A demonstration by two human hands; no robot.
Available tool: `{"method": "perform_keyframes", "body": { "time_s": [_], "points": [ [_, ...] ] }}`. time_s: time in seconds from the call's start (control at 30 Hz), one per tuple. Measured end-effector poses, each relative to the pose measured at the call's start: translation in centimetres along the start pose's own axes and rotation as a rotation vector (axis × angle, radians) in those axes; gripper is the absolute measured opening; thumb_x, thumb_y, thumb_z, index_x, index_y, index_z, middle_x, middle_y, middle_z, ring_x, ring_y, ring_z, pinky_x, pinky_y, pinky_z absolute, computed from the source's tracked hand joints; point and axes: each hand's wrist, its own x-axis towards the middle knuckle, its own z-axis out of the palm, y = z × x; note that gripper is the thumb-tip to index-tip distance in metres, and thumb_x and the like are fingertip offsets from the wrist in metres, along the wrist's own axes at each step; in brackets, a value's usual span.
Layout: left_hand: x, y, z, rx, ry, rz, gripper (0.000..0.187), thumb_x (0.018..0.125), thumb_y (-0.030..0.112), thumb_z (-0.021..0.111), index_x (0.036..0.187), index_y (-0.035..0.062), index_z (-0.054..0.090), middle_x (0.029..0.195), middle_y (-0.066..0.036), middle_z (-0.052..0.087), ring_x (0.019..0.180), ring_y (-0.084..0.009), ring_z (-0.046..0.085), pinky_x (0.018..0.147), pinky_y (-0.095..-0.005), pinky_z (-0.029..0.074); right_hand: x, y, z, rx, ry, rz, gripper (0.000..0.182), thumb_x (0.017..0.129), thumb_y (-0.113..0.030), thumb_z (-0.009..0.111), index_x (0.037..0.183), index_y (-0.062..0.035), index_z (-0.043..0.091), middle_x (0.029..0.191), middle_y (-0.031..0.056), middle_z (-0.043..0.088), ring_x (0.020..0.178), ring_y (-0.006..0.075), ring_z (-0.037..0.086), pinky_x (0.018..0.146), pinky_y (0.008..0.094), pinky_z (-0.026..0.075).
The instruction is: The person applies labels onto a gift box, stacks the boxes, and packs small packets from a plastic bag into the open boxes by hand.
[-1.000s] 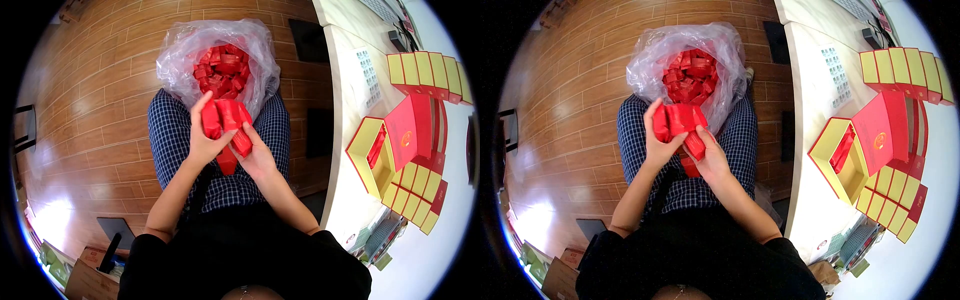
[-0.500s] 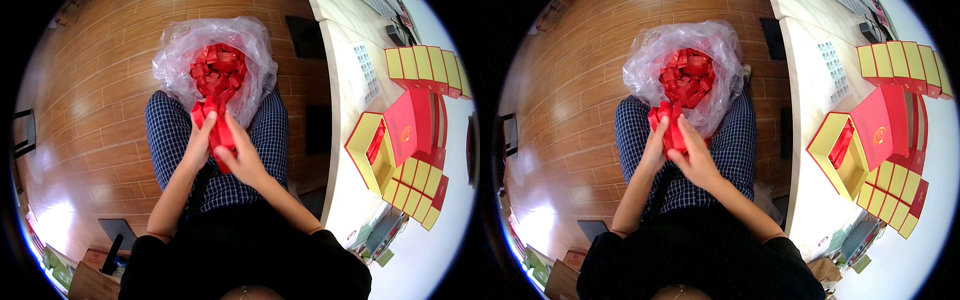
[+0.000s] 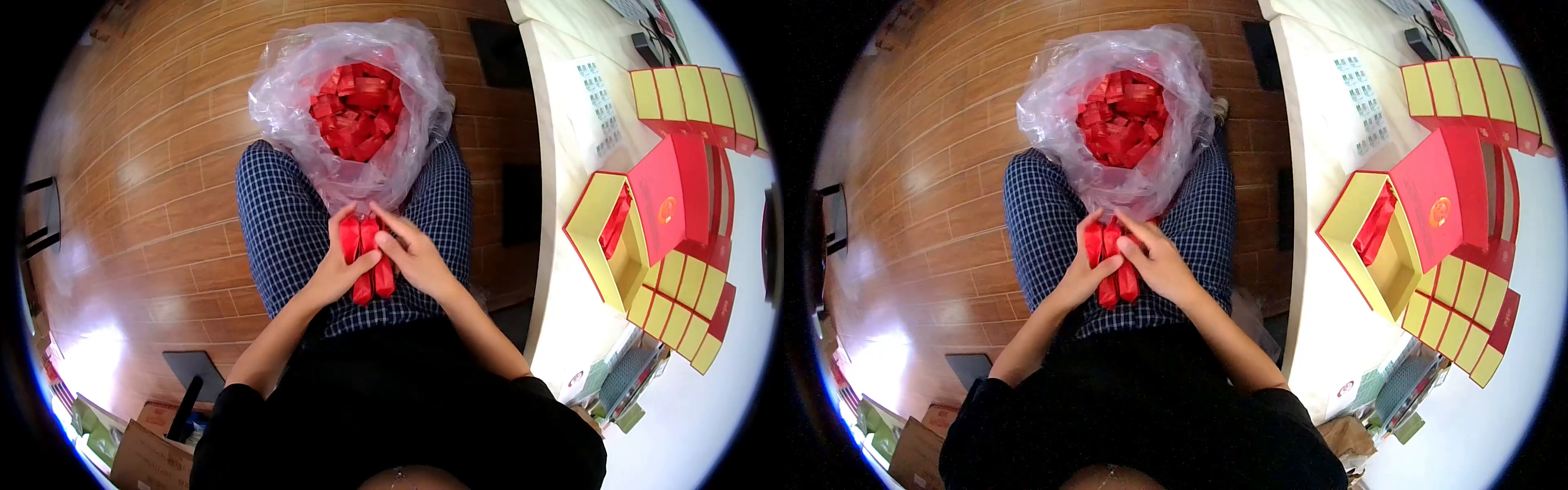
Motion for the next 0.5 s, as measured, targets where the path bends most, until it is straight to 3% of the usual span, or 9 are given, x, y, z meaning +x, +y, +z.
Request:
{"method": "perform_keyframes", "body": {
  "time_s": [0.1,0.13,0.2,0.23,0.27,0.33,0.4,0.47,0.5],
  "points": [
    [-2.0,-1.5,-0.3,-0.048,-0.059,-0.032,0.073,0.092,0.018,0.061,0.144,0.0082,0.011,0.137,-0.017,0.034,0.128,-0.0242,0.037,0.108,-0.0374,0.030,-2.0,-0.7,0.2,0.183,-0.140,0.286,0.049,0.095,-0.026,0.055,0.141,-0.0133,0.042,0.107,0.0100,0.061,0.079,0.0122,0.058,0.070,0.0246,0.048],
    [-2.2,-1.6,-0.2,-0.035,-0.068,-0.051,0.070,0.092,0.018,0.059,0.143,0.0080,0.012,0.137,-0.016,0.034,0.129,-0.0242,0.036,0.108,-0.0372,0.029,-2.5,0.4,0.5,0.271,-0.102,0.216,0.049,0.095,-0.026,0.056,0.140,-0.0138,0.043,0.101,0.0056,0.062,0.068,0.0071,0.052,0.058,0.0208,0.045],
    [-2.2,-1.0,0.5,0.158,-0.081,0.003,0.063,0.094,0.014,0.055,0.142,0.0052,0.015,0.140,-0.017,0.033,0.130,-0.0232,0.036,0.109,-0.0371,0.028,-3.1,0.0,0.0,0.356,-0.035,0.196,0.047,0.095,-0.026,0.057,0.138,-0.0114,0.045,0.099,0.0046,0.062,0.071,0.0067,0.053,0.061,0.0205,0.046],
    [-1.5,-0.1,1.5,0.100,-0.103,0.018,0.062,0.094,0.014,0.055,0.141,0.0047,0.015,0.140,-0.017,0.033,0.130,-0.0232,0.036,0.109,-0.0370,0.029,-3.3,0.1,-0.5,0.391,-0.002,0.121,0.043,0.096,-0.020,0.055,0.137,-0.0132,0.046,0.102,0.0005,0.057,0.066,0.0036,0.050,0.055,0.0173,0.041],
    [-0.7,1.6,2.5,0.042,-0.127,0.029,0.062,0.095,0.013,0.054,0.141,0.0042,0.015,0.140,-0.017,0.034,0.130,-0.0231,0.037,0.109,-0.0369,0.029,-3.9,-2.0,-1.7,0.278,0.098,0.060,0.042,0.095,-0.018,0.056,0.136,-0.0111,0.047,0.107,0.0015,0.057,0.070,0.0048,0.052,0.060,0.0190,0.044],
    [1.8,5.6,5.6,0.132,-0.258,0.246,0.063,0.094,0.014,0.055,0.142,0.0049,0.015,0.140,-0.018,0.035,0.130,-0.0237,0.038,0.108,-0.0374,0.029,-5.1,-4.3,-5.2,0.176,0.237,-0.149,0.042,0.095,-0.018,0.057,0.135,-0.0077,0.048,0.114,0.0043,0.057,0.085,0.0084,0.056,0.075,0.0226,0.047],
    [4.3,9.6,10.3,0.125,-0.383,0.380,0.064,0.093,0.018,0.059,0.140,0.0039,0.019,0.138,-0.019,0.034,0.128,-0.0258,0.039,0.108,-0.0392,0.030,-7.8,-8.5,-9.7,0.022,0.436,-0.271,0.045,0.093,-0.017,0.060,0.135,-0.0052,0.049,0.121,0.0068,0.058,0.096,0.0109,0.056,0.085,0.0263,0.046],
    [7.0,12.8,15.9,0.322,-0.430,0.716,0.065,0.090,0.021,0.063,0.138,0.0017,0.023,0.134,-0.020,0.035,0.125,-0.0295,0.041,0.106,-0.0394,0.033,-11.2,-12.2,-12.8,0.102,0.668,-0.330,0.047,0.093,-0.015,0.059,0.137,-0.0041,0.046,0.128,0.0061,0.055,0.106,0.0122,0.055,0.092,0.0253,0.043],
    [7.8,14.4,19.1,0.296,-0.495,0.771,0.066,0.089,0.022,0.064,0.137,0.0003,0.024,0.131,-0.021,0.034,0.124,-0.0321,0.042,0.105,-0.0397,0.034,-12.8,-13.1,-14.8,0.008,0.767,-0.431,0.048,0.093,-0.013,0.057,0.138,-0.0034,0.044,0.131,0.0062,0.053,0.114,0.0140,0.052,0.098,0.0269,0.040]
  ]
}}
